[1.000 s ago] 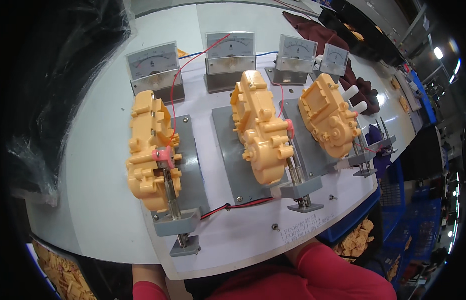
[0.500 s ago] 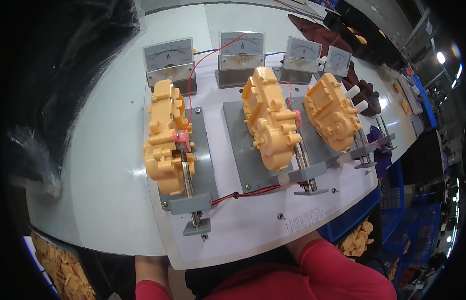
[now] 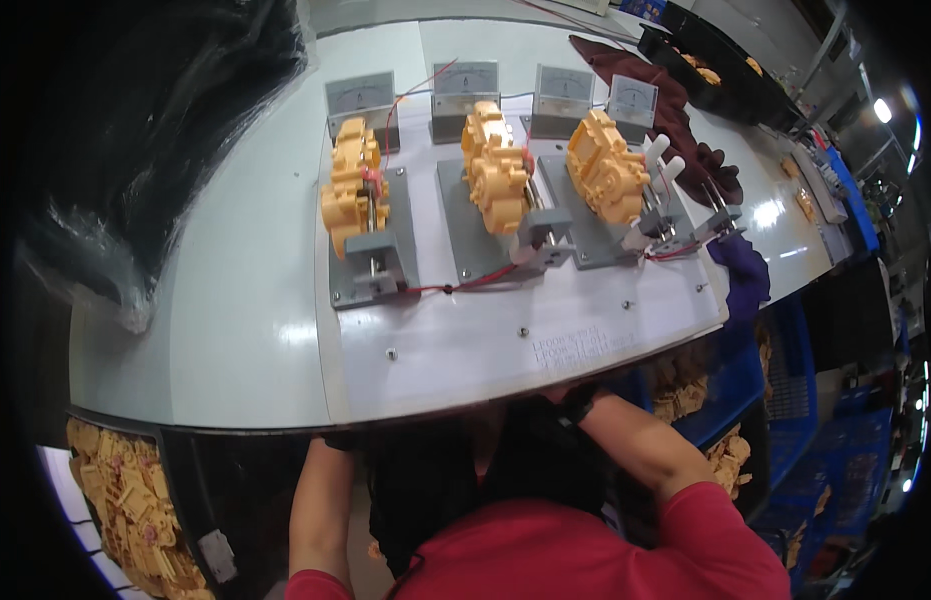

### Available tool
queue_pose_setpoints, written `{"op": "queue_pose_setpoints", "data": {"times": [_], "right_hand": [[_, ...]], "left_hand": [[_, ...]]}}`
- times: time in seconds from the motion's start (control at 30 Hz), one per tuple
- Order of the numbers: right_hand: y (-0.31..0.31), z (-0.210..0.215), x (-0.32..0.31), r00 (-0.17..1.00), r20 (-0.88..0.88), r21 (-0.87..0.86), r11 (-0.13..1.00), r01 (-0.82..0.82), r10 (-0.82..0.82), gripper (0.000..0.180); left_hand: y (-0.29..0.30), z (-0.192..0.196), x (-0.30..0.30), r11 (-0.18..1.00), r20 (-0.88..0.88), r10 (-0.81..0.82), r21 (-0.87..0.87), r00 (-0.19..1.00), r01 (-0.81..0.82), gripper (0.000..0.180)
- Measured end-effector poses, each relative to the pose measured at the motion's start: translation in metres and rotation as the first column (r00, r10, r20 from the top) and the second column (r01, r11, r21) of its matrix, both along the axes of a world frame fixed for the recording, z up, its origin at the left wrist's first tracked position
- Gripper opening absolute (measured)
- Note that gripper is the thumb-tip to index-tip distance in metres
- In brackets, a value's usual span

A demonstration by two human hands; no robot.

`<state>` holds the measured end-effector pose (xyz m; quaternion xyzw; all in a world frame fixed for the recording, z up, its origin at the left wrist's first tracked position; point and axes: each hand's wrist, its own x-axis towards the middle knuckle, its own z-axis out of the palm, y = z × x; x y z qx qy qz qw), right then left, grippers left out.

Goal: The person repeatedly picks up yellow plastic mold halves from a tray and places them into metal clamps on a white board. They connect red wires to the clamps and adjust the setup. The person continues this cycle of picking, placing, and wiring throughout the clip.

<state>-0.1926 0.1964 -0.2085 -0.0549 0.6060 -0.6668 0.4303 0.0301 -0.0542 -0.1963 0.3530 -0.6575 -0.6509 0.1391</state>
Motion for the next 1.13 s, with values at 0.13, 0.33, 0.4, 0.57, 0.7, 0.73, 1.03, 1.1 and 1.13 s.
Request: {"op": "queue_pose_setpoints", "data": {"times": [0.13,0.33,0.4,0.57,0.7,0.73,1.03,1.1,1.13], "right_hand": [[0.005,0.037,0.052,0.979,0.071,-0.12,0.976,-0.184,0.194,0.038],[0.02,0.074,0.107,0.836,0.034,-0.022,0.837,-0.547,0.547,0.037],[0.02,0.066,0.109,0.726,-0.096,0.129,0.732,-0.669,0.681,0.036],[-0.005,0.071,0.11,0.566,-0.484,0.283,0.732,-0.62,0.667,0.036],[-0.021,0.069,0.111,0.598,-0.462,0.247,0.743,-0.622,0.655,0.039],[-0.024,0.069,0.111,0.604,-0.44,0.244,0.736,-0.632,0.664,0.041],[-0.029,0.066,0.107,0.756,-0.103,0.141,0.762,-0.632,0.646,0.043],[-0.029,0.065,0.107,0.749,-0.11,0.111,0.757,-0.644,0.653,0.046],[-0.029,0.063,0.106,0.745,-0.114,0.095,0.754,-0.65,0.657,0.048]], "left_hand": [[0.025,-0.013,0.024,0.932,-0.177,0.132,0.358,0.975,-0.062,0.036],[0.037,0.021,0.073,0.565,0.273,-0.343,-0.704,0.899,0.43,0.028],[0.044,0.015,0.096,0.555,0.172,-0.295,-0.77,0.94,0.315,0.025],[0.05,0.06,0.085,0.975,0.149,-0.212,-0.042,0.966,0.22,0.025],[0.045,0.055,0.082,0.971,0.154,-0.137,0.215,0.979,0.103,0.026],[0.048,0.052,0.083,0.976,0.114,-0.083,0.211,0.99,0.057,0.028],[0.049,0.048,0.085,0.943,0.128,0.015,0.327,0.992,-0.056,0.04],[0.044,0.041,0.09,0.947,0.148,-0.046,0.321,0.988,-0.004,0.041],[0.043,0.043,0.091,0.948,0.143,-0.071,0.317,0.987,0.022,0.042]]}}
